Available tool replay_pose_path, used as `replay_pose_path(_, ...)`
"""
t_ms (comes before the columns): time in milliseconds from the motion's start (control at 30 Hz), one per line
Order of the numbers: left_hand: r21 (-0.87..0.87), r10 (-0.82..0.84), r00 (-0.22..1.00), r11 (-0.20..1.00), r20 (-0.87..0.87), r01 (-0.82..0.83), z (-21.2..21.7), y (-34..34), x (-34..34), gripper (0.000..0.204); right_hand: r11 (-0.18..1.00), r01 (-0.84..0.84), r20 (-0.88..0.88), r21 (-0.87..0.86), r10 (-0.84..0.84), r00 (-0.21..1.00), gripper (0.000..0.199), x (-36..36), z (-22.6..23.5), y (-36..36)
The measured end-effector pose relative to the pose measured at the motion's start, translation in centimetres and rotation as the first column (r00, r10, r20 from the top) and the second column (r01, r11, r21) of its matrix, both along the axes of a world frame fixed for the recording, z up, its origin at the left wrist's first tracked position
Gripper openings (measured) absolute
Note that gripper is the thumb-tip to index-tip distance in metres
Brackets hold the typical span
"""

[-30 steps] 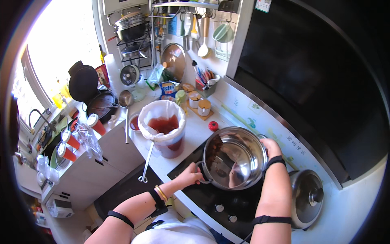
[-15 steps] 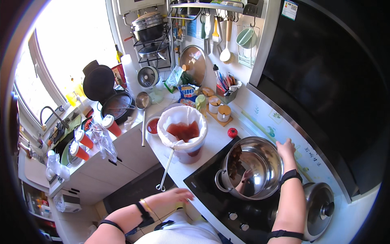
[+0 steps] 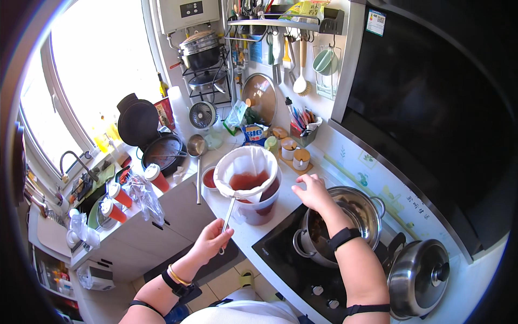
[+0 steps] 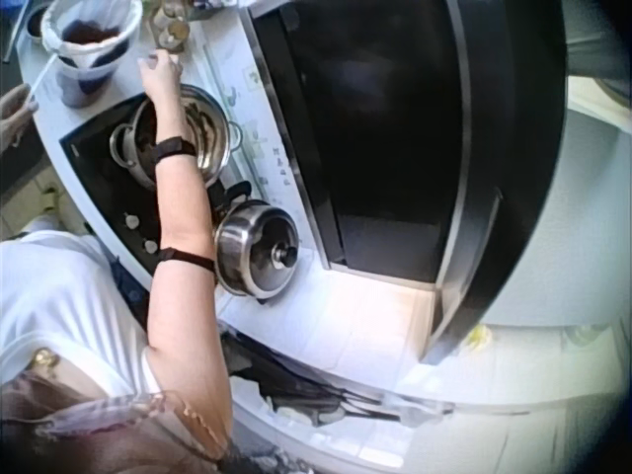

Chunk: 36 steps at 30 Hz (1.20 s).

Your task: The recorder strains solids from a large pot of liquid into a container and then stores several cups in the refrigerator.

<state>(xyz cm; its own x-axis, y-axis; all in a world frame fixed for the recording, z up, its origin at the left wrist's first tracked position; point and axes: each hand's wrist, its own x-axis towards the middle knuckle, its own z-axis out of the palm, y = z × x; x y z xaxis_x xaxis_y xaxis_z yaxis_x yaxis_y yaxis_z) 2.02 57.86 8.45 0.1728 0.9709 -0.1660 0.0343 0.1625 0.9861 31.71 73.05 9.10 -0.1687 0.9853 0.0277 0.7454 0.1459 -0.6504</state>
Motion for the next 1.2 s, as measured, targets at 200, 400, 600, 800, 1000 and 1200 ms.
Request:
replay_pose_path(200, 0.094, -0.001, 0.996, 0.995, -0.086, 0.01, 3.8, -0.7, -2.1, 0.025, 0.999, -0.007, 0.049, -0.038, 0.009, 0.999, 0.037, -1.2, 0.6, -0.3)
replay_pose_path(400, 0.123, 0.002, 0.988, 0.992, -0.152, 0.016, 6.8, -1.4, -3.2, 0.024, 0.999, -0.046, 0.029, 0.003, 0.046, 0.999, 0.038, -1.7, -0.5, -0.4)
replay_pose_path(600, 0.18, 0.027, 0.981, 0.984, -0.191, 0.008, 9.0, -1.4, -3.7, 0.025, 0.992, -0.1, 0.013, 0.079, 0.1, 0.995, 0.04, -3.5, -0.4, -0.4)
replay_pose_path(800, 0.236, 0.058, 0.974, 0.972, -0.219, -0.004, 10.2, -1.6, -3.7, 0.025, 0.979, -0.147, -0.014, 0.14, 0.15, 0.989, 0.049, -5.3, -0.7, 0.1)
replay_pose_path(1000, 0.245, 0.052, 0.968, 0.97, -0.246, 0.01, 11.9, -1.5, -4.1, 0.025, 0.976, -0.158, -0.041, 0.151, 0.166, 0.985, 0.058, -6.6, -0.9, 1.3)
replay_pose_path(1200, 0.282, 0.074, 0.962, 0.96, -0.262, 0.003, 13.5, -1.3, -4.0, 0.025, 0.977, -0.17, -0.124, 0.131, 0.186, 0.975, 0.069, -7.6, 0.0, 2.0)
